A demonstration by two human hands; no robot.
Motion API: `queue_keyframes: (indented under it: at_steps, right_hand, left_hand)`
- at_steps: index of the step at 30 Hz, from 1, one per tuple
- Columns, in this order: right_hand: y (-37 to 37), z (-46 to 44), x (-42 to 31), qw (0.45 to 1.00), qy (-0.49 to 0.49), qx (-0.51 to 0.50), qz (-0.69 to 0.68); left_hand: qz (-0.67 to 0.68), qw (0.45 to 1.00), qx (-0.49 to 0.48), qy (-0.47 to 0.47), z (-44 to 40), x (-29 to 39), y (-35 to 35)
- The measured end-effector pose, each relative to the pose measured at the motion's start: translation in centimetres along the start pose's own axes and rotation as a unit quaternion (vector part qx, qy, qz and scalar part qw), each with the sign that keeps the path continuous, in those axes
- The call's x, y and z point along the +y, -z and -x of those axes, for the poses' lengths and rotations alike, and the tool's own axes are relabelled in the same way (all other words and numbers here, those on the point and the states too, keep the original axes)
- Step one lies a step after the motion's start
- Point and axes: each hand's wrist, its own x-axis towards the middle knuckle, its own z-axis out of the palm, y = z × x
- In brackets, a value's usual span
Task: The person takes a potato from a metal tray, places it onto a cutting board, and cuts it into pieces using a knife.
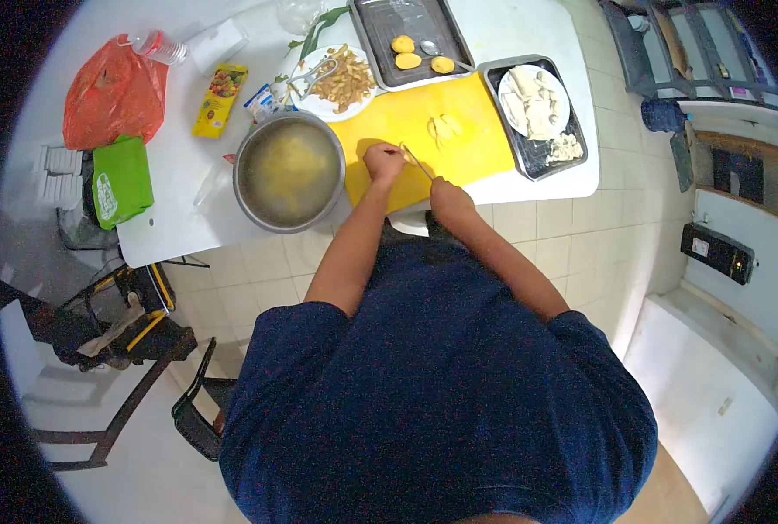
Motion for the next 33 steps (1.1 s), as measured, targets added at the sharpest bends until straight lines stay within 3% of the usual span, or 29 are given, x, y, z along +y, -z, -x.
queue_keyframes:
  at_steps: [4,16,19,25,28,31,33]
  right_hand:
    - [0.9,0.1,0.0,1.000,-0.009,-0.022,0.012]
    - [0.2,0.9,1.2,1.000,0.020,0.002,-0.022]
    - [0.2,1.1,1.5,0.999,0.022,0.002,-0.023]
    - [-1.0,1.2,2.3,0.999,0.025,0.008,-0.046]
    - [-0.8,2.1,2.3,0.998,0.030,0.015,-0.062]
    - [-2.6,1.9,3.4,0.996,0.040,0.038,-0.072]
    - [-3.2,1.8,4.0,0.996,0.030,0.024,-0.078]
  left_hand:
    - [0.011,0.999,-0.022,0.032,1.0,1.5,0.6]
    - [-0.084,0.995,0.020,-0.041,0.9,1.6,0.5]
    - [0.007,1.000,0.006,-0.007,0.5,0.7,0.1]
    - [0.038,0.998,-0.025,0.052,0.1,0.2,0.0]
    - [-0.037,0.999,-0.011,-0.033,0.1,-0.1,0.3]
    - [0.038,0.998,-0.012,0.055,0.1,0.5,-0.1]
    - [0.025,0.999,-0.011,0.024,0.4,1.0,0.0]
